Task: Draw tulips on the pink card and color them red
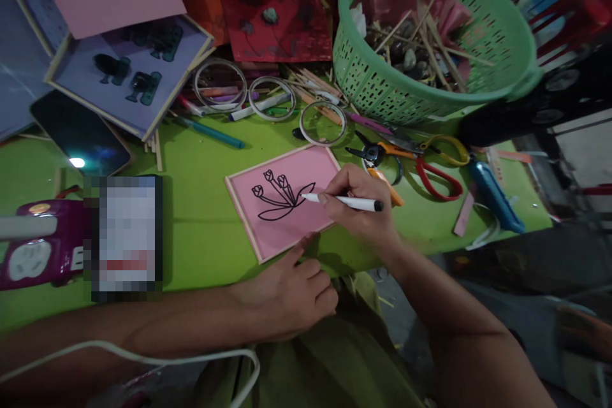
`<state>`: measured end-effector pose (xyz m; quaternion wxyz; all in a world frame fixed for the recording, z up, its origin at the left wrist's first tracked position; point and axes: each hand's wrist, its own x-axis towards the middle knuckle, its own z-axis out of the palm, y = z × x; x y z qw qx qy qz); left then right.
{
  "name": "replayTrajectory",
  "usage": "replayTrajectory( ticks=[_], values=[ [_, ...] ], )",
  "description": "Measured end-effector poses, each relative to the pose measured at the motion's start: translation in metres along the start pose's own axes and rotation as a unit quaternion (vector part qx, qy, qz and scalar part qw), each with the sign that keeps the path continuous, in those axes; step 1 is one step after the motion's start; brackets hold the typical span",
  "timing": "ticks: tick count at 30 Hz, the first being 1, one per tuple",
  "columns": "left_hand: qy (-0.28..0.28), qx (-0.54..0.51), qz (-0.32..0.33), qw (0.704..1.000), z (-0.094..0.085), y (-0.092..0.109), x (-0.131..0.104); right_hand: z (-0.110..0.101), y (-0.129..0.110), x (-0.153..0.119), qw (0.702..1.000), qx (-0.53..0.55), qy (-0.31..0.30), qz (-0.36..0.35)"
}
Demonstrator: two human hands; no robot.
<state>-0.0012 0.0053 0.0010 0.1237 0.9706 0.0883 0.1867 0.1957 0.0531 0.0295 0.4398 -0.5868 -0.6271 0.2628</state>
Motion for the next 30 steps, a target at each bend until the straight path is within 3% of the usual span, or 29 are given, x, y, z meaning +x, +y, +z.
replayTrajectory(
  ticks=[16, 30],
  values=[
    [-0.006, 0.001, -0.001, 1.000, -0.0033, -0.0011, 0.0008, -0.0002, 0.0020, -0.0005, 0.997, -0.002, -0.077, -0.001],
    [-0.015, 0.000, 0.001, 1.000, -0.0035, -0.0008, 0.0019, 0.0019, -0.0008, 0.0017, 0.998, -0.001, -0.055, -0.022]
  ],
)
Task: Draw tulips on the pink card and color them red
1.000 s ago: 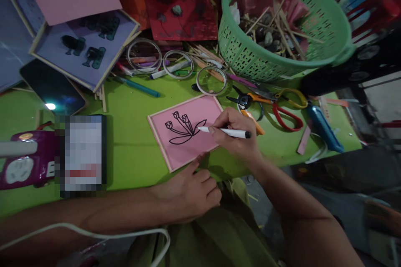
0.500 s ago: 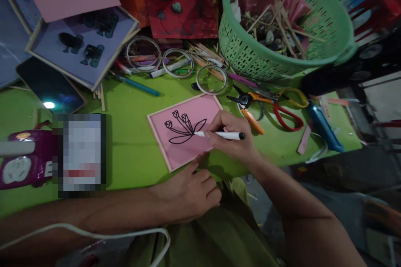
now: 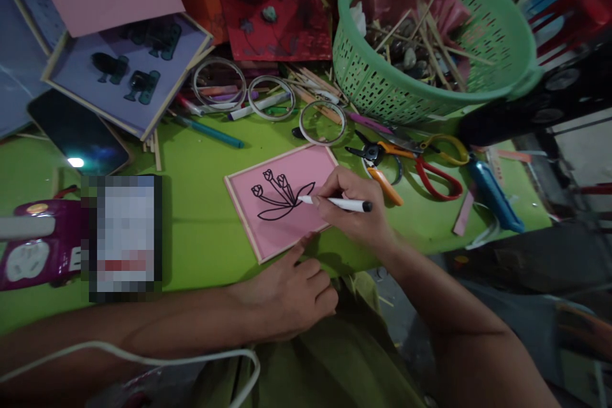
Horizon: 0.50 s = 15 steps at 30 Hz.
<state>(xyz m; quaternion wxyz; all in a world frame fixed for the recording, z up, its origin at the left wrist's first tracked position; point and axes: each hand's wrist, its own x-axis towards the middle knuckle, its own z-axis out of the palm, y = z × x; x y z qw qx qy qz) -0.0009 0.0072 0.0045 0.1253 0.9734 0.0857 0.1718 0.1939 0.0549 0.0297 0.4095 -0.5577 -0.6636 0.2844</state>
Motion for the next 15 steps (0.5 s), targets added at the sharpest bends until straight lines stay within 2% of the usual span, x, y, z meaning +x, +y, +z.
replayTrajectory(
  ticks=[4, 15],
  values=[
    [0.005, 0.002, 0.002, 1.000, 0.0009, -0.0001, -0.0006, -0.0003, 0.0007, -0.0003, 1.000, -0.018, 0.004, 0.015],
    [0.017, -0.002, 0.006, 1.000, 0.0054, 0.0002, -0.0026, 0.0003, 0.0034, 0.0017, 1.000, -0.010, 0.028, -0.007]
  ],
)
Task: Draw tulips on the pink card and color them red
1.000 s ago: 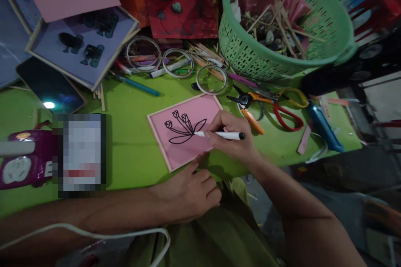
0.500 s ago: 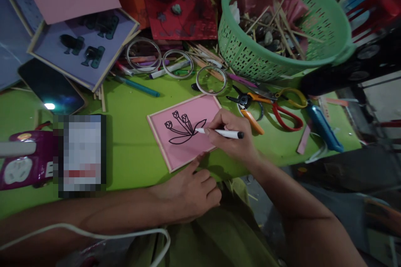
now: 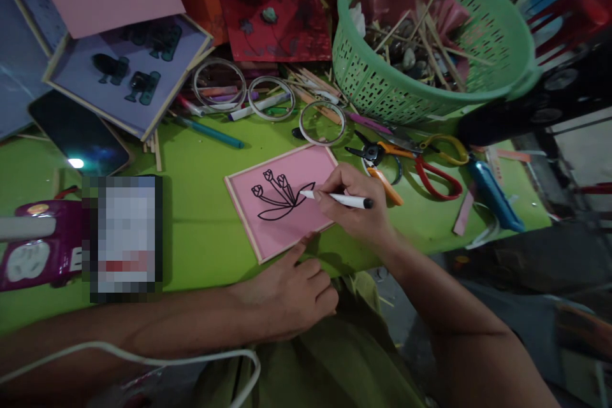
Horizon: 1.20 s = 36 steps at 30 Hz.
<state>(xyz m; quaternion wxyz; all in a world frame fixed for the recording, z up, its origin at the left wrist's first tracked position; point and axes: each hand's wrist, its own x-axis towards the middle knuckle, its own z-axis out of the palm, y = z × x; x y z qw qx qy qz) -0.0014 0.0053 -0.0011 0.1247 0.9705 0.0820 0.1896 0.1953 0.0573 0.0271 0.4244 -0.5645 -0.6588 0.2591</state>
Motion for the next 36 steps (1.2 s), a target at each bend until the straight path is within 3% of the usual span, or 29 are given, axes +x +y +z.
replayTrajectory(
  ticks=[10, 17, 27, 36],
  values=[
    [-0.010, -0.003, 0.000, 1.000, -0.0047, -0.0013, 0.0020, 0.0011, -0.0002, -0.0003, 0.999, -0.017, 0.016, 0.035],
    [-0.009, 0.002, -0.001, 1.000, -0.0019, -0.0006, 0.0017, 0.0008, 0.0002, -0.0014, 0.999, 0.000, 0.043, 0.013],
    [-0.016, -0.003, -0.006, 1.000, -0.0037, 0.0003, 0.0021, 0.0001, -0.0027, 0.0014, 0.999, 0.039, -0.008, 0.031],
    [-0.016, 0.000, 0.001, 1.000, -0.0028, -0.0009, 0.0021, 0.0009, -0.0014, 0.0015, 0.999, -0.015, 0.022, 0.036]
  ],
)
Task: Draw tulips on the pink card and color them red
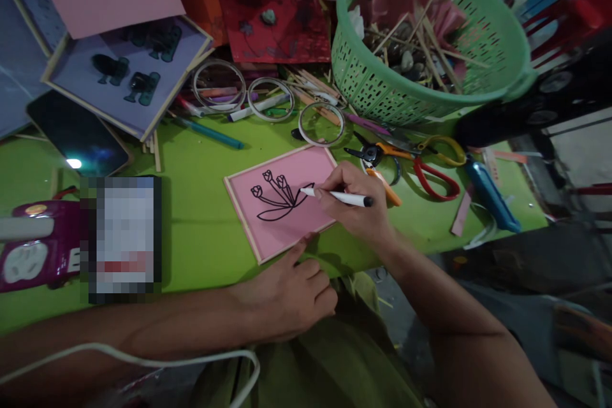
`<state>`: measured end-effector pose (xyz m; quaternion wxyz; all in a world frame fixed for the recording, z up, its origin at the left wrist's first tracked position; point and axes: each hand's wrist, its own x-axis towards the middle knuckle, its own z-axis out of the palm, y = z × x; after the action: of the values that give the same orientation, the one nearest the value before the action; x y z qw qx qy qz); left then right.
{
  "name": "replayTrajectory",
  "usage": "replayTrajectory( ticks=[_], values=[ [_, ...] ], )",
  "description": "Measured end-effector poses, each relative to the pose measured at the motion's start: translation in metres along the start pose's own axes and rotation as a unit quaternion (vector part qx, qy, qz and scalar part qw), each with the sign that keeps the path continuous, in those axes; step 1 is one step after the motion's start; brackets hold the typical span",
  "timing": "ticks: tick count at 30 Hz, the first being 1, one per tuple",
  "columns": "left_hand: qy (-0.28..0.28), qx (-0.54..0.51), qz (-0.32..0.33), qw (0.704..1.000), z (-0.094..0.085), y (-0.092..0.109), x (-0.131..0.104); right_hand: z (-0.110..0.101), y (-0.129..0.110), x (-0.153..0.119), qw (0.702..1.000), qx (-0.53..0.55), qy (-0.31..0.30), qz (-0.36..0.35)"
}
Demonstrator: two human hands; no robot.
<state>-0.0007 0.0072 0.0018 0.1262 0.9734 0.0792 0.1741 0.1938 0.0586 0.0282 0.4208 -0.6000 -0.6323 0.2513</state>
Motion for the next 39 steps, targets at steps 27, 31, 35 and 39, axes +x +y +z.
replayTrajectory(
  ticks=[27, 31, 35, 39],
  values=[
    [0.004, -0.001, 0.001, 1.000, 0.0012, -0.0002, -0.0004, -0.0019, 0.0032, -0.0006, 1.000, -0.008, 0.015, 0.006],
    [0.008, -0.003, -0.003, 1.000, -0.0012, -0.0005, 0.0001, -0.0016, 0.0012, 0.0001, 1.000, 0.000, 0.008, 0.005],
    [0.004, 0.001, 0.003, 1.000, -0.0023, -0.0009, 0.0001, -0.0019, 0.0018, 0.0000, 1.000, -0.014, 0.016, -0.003],
    [0.001, 0.003, 0.001, 1.000, -0.0006, -0.0007, -0.0004, -0.0022, 0.0030, 0.0000, 1.000, -0.010, 0.008, -0.002]
  ],
)
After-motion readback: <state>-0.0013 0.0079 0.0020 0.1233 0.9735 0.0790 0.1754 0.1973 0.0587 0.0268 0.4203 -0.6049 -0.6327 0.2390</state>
